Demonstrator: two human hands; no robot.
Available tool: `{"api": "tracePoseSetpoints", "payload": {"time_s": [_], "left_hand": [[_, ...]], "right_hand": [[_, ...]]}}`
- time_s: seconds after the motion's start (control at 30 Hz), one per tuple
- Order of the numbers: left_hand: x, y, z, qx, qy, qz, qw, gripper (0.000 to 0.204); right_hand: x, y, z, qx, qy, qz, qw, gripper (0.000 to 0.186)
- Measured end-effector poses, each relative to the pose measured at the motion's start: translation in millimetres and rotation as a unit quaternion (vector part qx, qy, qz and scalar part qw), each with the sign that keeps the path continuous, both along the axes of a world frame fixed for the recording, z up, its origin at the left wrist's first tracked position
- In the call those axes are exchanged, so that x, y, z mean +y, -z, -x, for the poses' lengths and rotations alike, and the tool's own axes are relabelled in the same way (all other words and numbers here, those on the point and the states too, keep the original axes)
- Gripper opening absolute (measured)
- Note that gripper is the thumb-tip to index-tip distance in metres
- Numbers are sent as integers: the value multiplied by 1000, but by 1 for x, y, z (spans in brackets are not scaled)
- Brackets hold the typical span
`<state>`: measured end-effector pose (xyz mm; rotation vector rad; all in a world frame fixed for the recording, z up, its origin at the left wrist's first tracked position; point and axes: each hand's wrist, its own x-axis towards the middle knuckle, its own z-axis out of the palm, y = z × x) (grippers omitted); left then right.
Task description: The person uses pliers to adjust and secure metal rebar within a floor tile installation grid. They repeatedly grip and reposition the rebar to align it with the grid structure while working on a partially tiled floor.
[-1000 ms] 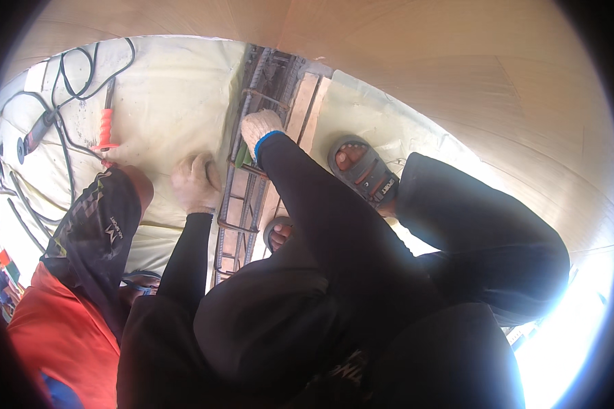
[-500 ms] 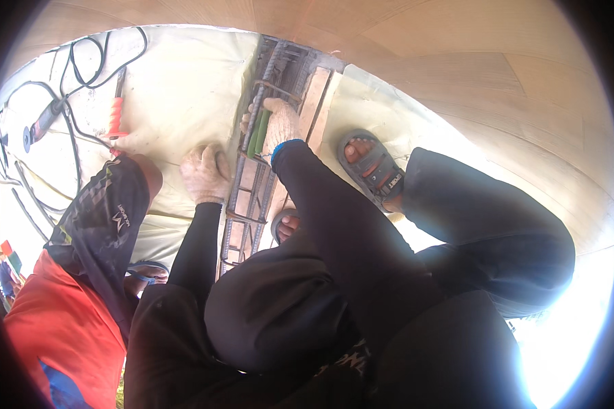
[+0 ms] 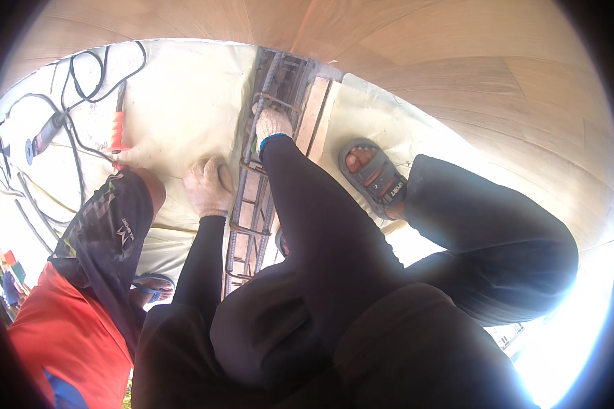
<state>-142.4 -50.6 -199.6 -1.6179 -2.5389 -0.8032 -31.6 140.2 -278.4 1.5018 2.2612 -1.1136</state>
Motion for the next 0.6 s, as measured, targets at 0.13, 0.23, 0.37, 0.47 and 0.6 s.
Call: {"api": "tracePoseSetpoints", "payload": {"time_s": [0.13, 0.23, 0.37, 0.47, 0.6], "left_hand": [[-10, -3, 4, 19, -14, 15, 1000, 17], [-7, 0, 3, 16, -6, 12, 1000, 19], [-11, -4, 4, 13, -24, 28, 999, 18], [-8, 0, 1, -10, -14, 33, 999, 18], [-11, 3, 3, -9, -11, 23, 1000, 20]], "right_hand": [[-1, -30, 13, -113, -247, -131, 953, 34], [6, 0, 13, -68, -152, -133, 977, 22], [12, 25, 34, -104, -95, -141, 980, 25], [26, 61, 28, -140, -110, -96, 979, 30], [23, 51, 40, -88, 37, -10, 995, 33]]}}
